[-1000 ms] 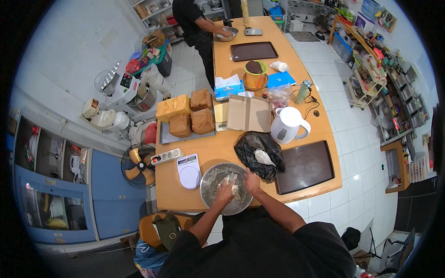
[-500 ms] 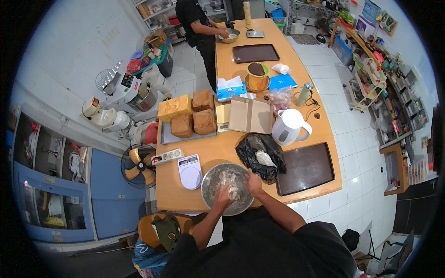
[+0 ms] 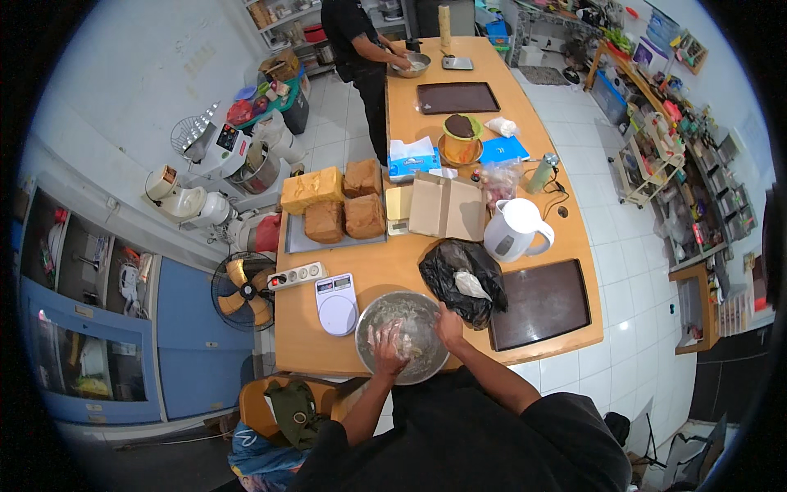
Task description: The person kneads dough inside a metal bowl by hand.
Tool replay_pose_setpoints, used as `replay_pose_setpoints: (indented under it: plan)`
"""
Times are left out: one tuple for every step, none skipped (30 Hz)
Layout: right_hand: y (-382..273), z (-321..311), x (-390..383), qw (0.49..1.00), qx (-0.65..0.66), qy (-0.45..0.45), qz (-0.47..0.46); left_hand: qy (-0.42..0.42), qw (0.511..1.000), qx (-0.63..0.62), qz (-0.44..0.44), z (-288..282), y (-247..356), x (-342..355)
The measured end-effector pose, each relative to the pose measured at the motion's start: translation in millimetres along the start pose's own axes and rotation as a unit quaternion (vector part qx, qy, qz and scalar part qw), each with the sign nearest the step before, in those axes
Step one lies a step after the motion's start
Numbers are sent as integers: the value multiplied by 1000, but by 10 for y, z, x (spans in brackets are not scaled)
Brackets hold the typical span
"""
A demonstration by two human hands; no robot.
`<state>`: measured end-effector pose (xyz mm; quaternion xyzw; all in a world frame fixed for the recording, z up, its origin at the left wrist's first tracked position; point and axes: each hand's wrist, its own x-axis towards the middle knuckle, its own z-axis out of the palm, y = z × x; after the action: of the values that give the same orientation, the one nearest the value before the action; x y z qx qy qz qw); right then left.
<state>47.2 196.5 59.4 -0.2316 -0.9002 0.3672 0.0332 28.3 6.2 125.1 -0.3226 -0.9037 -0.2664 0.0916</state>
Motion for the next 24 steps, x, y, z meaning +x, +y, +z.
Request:
replay_pose_setpoints:
  plan:
    - [-10,6,-8,1000,0,0,-2,29,1000,0,10,120,-81,-55]
    - [-9,9,-27,1000,0,3,-4,57,998,-2,20,165,-87,-53]
    - [-9,12,-35,1000,-1,6,-7,57,998,-3,21,213,-81,-55]
    - [-12,15,-32,1000,-1,6,-7,69,997,-33,11,270,-64,-53]
    - [-1,26,-29,1000,-15,7,-10,79,995,-65,1,274,-9,-7]
    - [13,34,-28,999,-28,7,-14,77,995,-66,2,268,34,37]
    - [31,36,-28,999,-28,8,-12,70,992,-104,18,257,74,79]
    - [30,40,-23,1000,-13,-2,0,64,988,-140,34,228,107,119]
    - [31,44,-21,1000,2,-12,12,64,987,-140,35,233,119,127]
    - [34,49,-25,1000,2,-11,12,26,990,-140,-15,232,135,131]
    - [22,47,-32,1000,3,-9,8,-11,988,-138,-65,238,138,115]
    - [11,46,-31,1000,3,-8,3,-10,988,-138,-65,290,107,82]
    - [3,44,-25,1000,4,-8,3,-94,989,-67,-97,374,52,37]
    - [-14,31,-25,1000,2,-15,13,-178,976,3,-128,455,2,-40]
    - [-28,24,-24,999,1,-21,25,-179,976,3,-128,487,-15,-135]
    - [-37,32,-33,999,1,-20,26,-282,951,80,-94,509,-24,-251]
    - [-54,34,-31,1000,-4,-17,17,-378,911,157,-57,545,-44,-351]
    - [-64,35,-39,1000,-9,-14,10,-377,911,156,-55,614,-95,-493]
    - [-76,42,-50,1000,-9,-13,10,-332,932,145,-27,698,-176,-645]
    - [-93,54,-55,1000,-16,-21,11,-285,949,134,2,783,-254,-704]
    - [-101,65,-54,999,-22,-30,13,-284,949,134,2,847,-304,-690]
    - [-100,64,-47,999,-22,-30,13,-284,949,138,-16,908,-351,-680]
    - [-100,62,-46,999,-20,-30,4,-284,947,142,-35,967,-400,-680]
    - [-104,53,-50,999,-17,-31,-4,-285,947,142,-36,1007,-456,-646]
